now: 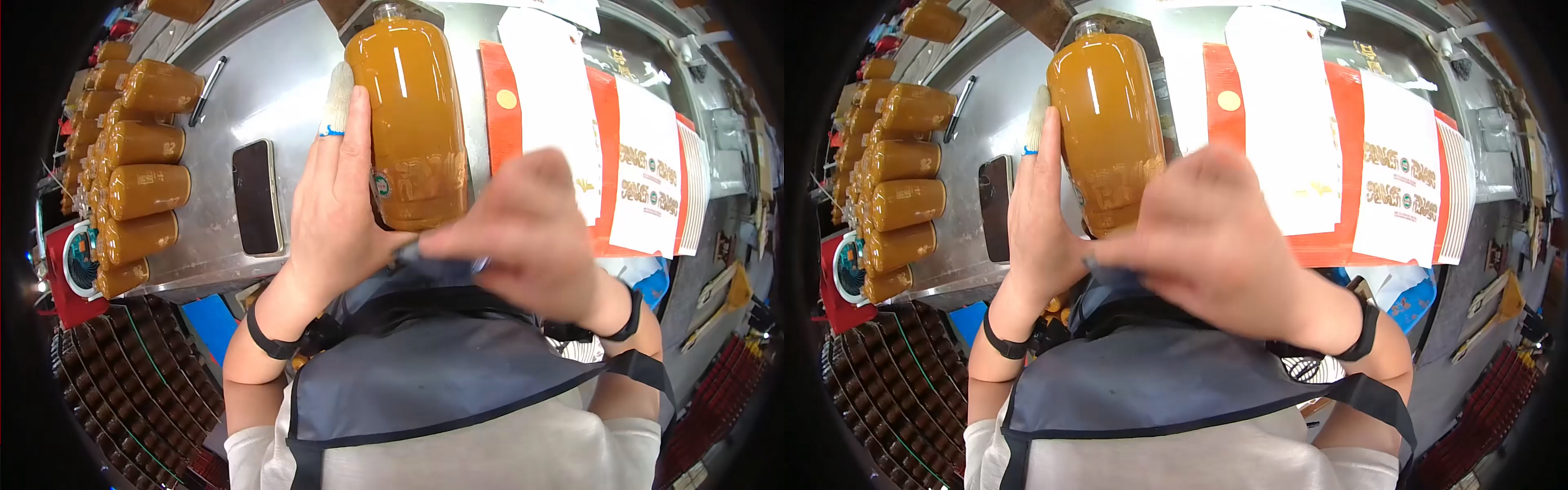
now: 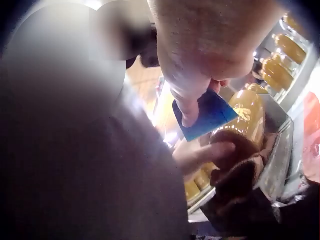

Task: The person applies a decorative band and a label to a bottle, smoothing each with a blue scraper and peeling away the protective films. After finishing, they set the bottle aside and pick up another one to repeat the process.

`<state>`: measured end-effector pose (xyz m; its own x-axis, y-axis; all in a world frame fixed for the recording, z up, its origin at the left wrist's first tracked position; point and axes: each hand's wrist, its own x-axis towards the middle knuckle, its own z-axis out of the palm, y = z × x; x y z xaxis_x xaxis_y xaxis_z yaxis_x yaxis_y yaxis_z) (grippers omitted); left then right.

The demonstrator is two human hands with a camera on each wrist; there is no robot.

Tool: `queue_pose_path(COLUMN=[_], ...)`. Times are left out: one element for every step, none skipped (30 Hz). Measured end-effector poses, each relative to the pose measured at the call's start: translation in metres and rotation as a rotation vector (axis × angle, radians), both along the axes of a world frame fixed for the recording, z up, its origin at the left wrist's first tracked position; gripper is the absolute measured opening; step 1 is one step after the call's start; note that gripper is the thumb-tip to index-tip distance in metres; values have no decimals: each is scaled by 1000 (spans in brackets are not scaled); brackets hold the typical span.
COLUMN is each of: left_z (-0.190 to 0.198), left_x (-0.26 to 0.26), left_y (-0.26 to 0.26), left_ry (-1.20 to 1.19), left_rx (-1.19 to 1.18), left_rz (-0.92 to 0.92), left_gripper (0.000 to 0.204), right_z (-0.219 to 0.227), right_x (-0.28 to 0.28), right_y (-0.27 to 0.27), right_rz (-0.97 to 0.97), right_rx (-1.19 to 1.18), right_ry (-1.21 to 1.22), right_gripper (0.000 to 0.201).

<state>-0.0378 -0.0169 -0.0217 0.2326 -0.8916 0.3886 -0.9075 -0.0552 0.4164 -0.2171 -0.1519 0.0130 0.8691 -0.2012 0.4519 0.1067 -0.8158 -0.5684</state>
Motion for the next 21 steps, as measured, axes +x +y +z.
queue_pose_path(left_z=[-2,-5,-7,-6,-9,-14,-20,-27,-34,-39,-39,-37,-33,-25,-11,-4,-4,-6,-7,-8,-11], left_x=[0,0,0,1,2,4,5,5,7,7,7,5,4,2,1,0,0,1,1,0,-2], left_y=[0,-1,0,4,4,5,7,8,7,6,5,5,5,8,13,16,16,15,14,15,16], left_ry=[7,25,41,88,89,141,197,203,277,352,359,365,373,383,333,281,292,166,38,44,167], left_rx=[1,-42,-85,-23,-30,-52,-69,-68,-63,-62,-70,-91,-112,-119,48,215,209,82,-44,-49,16], left_rz=[-1,-12,-19,1,12,-2,-13,8,-13,-35,-17,-35,-56,-48,7,58,59,19,-17,-10,33], left_gripper=[123,122,121,122,122,123,124,124,124,124,124,122,121,121,121,122,122,123,124,124,125], right_z=[7,5,-6,-19,-23,-17,-7,-2,-4,-1,2,6,11,11,11,11,11,11,9,7,5], right_x=[4,11,18,21,20,17,14,13,11,8,6,3,2,1,-1,-1,-1,-2,-2,-2,-2], right_y=[-10,-22,-37,-49,-66,-70,-68,-60,-52,-46,-41,-32,-25,-24,-23,-23,-23,-22,-22,-21,-20], right_rz=[-34,-127,-162,-330,-415,-429,-439,-401,-375,-350,-321,-316,-282,-259,-240,-237,-251,-264,-258,-268,-278], right_rx=[117,189,324,708,269,169,76,-44,-5,-112,-219,-256,-271,-280,-291,-299,-273,-249,-256,-215,-175], right_ry=[92,163,156,174,48,22,1,12,-7,-26,-47,-23,21,18,16,24,27,27,33,33,30], right_gripper=[22,23,24,23,22,22,23,22,25,28,31,37,41,41,42,42,41,41,41,40,39])
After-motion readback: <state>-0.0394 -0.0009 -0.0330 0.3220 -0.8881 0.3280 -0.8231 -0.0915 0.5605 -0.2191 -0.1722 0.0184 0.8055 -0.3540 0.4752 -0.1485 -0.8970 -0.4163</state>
